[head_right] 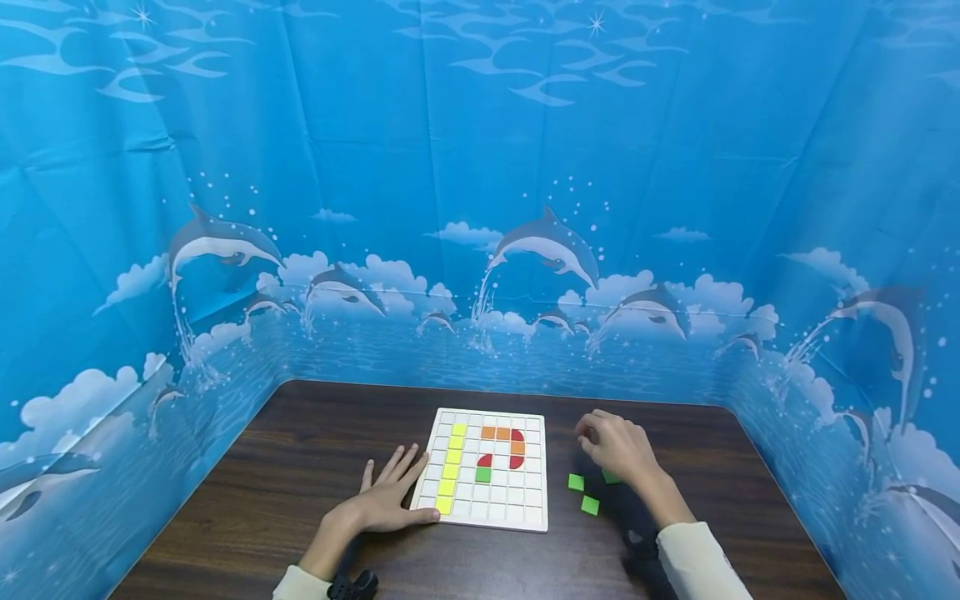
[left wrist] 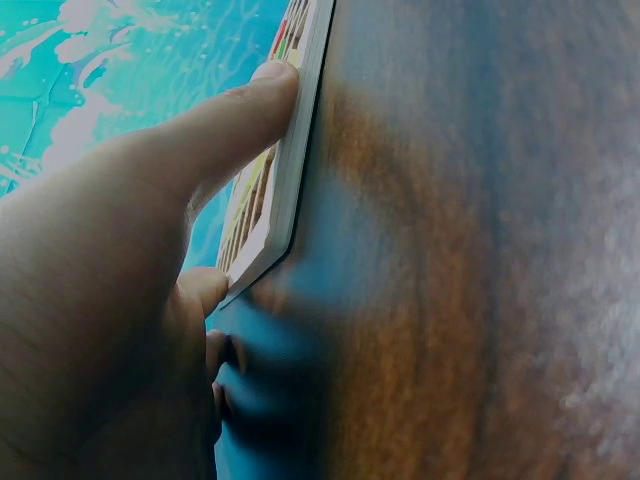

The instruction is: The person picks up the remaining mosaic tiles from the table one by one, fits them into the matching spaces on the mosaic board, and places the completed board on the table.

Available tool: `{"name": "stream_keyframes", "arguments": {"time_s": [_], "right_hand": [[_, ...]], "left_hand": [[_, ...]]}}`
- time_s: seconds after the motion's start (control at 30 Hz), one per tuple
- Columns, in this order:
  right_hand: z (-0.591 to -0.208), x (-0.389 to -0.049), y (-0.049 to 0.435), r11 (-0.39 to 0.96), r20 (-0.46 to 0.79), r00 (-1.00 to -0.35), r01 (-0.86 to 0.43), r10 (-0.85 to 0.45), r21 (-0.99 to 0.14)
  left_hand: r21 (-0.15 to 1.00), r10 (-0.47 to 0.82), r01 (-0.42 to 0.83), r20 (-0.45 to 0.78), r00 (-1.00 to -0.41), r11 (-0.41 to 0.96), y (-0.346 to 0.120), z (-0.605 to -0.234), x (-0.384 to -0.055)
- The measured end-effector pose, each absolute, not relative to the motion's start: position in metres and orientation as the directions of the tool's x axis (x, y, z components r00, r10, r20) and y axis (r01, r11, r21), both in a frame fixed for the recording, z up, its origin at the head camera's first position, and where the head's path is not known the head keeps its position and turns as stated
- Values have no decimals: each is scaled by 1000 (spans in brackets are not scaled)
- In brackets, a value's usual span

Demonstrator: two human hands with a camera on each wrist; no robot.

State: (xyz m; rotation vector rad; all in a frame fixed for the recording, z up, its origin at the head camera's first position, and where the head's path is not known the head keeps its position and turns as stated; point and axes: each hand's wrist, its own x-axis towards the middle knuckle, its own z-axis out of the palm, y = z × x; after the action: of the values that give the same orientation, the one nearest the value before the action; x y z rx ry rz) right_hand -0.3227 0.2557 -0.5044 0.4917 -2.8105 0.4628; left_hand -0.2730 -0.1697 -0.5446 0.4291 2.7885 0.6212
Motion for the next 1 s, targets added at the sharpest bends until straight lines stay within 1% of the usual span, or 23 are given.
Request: {"name": "stream_keyframes", "arguments": {"time_s": [0.2,0.3,0.4,0.67,0.7,0.9,1.0], "right_hand": [[-506,-318,271,898,303,-912,-358,-277,-256],[-507,-318,278,900,299,-913,-355,-276,-254],[-509,-318,285,903,286,-920,-345,-269,-258],[-517,-322,299,913,246,-942,-293,-226,-285],[-518,-323,300,914,241,-945,-287,-221,-287],[-522,-325,306,929,205,-960,-245,-192,-277],[-524,-326,310,936,182,-967,-223,-178,-272]], "left_hand": [[452,336,227,-175,-926,862,-173,-554,-277],[465,339,236,-150,-929,853,-176,-564,-281],[476,348,252,-124,-929,843,-177,-566,-282],[437,337,234,-174,-925,868,-172,-550,-275],[440,336,229,-181,-924,868,-171,-545,-273],[497,361,241,-160,-919,834,-173,-547,-274],[491,369,255,-149,-917,833,-174,-552,-276]]}}
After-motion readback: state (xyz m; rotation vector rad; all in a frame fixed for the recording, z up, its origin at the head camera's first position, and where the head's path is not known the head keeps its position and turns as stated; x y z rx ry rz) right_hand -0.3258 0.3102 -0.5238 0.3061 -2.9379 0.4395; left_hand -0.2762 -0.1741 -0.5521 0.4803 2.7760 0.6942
